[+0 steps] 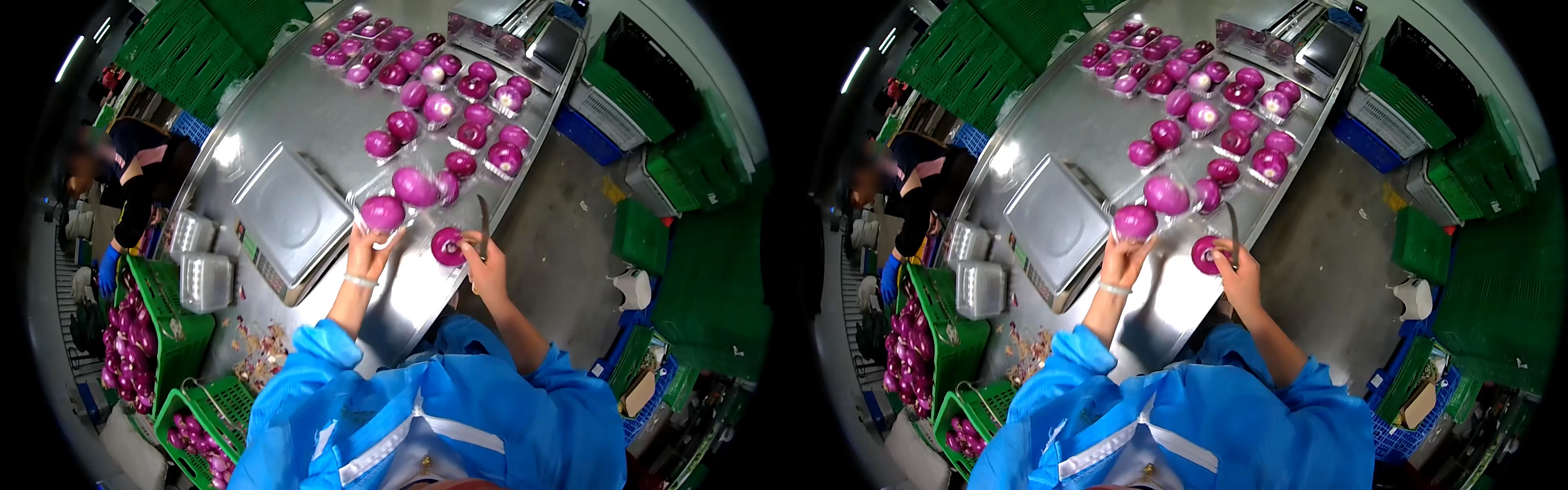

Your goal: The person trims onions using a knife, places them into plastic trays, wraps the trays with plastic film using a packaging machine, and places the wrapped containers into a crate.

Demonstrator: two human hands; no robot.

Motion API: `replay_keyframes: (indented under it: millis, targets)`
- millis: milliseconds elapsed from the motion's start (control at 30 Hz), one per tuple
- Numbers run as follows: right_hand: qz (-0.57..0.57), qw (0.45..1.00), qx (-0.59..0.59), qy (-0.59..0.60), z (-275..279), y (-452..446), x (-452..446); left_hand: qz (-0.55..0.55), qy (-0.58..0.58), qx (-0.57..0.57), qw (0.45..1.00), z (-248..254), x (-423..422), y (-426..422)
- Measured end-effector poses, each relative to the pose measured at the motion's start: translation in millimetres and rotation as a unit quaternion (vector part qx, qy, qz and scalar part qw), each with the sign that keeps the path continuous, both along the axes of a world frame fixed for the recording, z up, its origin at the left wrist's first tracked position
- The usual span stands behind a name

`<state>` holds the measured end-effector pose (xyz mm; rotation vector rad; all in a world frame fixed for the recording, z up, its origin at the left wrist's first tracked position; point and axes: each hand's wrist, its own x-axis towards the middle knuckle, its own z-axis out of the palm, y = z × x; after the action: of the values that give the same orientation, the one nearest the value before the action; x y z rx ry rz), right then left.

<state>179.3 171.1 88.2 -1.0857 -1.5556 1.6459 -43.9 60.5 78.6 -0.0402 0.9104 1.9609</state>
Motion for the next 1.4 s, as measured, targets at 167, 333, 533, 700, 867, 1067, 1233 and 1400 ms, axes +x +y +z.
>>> replay_keyframes:
  millis: [167, 333, 533, 700, 867, 1067, 1233, 1400]
  targets:
    - [-0.032, 0.997, -0.025, -0.071, -3, 47, 45, 0.016, 0.014, 0.071, 0.997, -6, -43, 182]
    - [-0.019, 0.993, 0.036, -0.113, -6, 73, 75, 0.056, -0.013, 0.132, 0.99, -52, -94, 334]
    - [-0.052, 0.989, -0.052, -0.126, -18, 86, 81, 0.086, -0.022, 0.073, 0.993, -77, -124, 428]
    - [-0.015, 0.992, -0.032, -0.12, -19, 91, 60, -0.159, 0.223, -0.096, 0.957, -184, -198, 489]
    - [0.04, 0.992, -0.004, -0.122, -9, 89, 29, -0.069, 0.44, -0.323, 0.835, -20, -129, 370]
    - [0.093, 0.992, 0.016, -0.088, -12, 62, 6, 0.054, 0.581, -0.181, 0.792, 4, -125, 102]
    - [0.165, 0.982, -0.041, -0.088, -5, 12, -27, 0.211, 0.559, -0.521, 0.609, 28, -170, -175]
    - [0.272, 0.959, -0.005, -0.081, 7, -60, -65, 0.194, 0.61, -0.722, 0.262, 2, -242, -358]
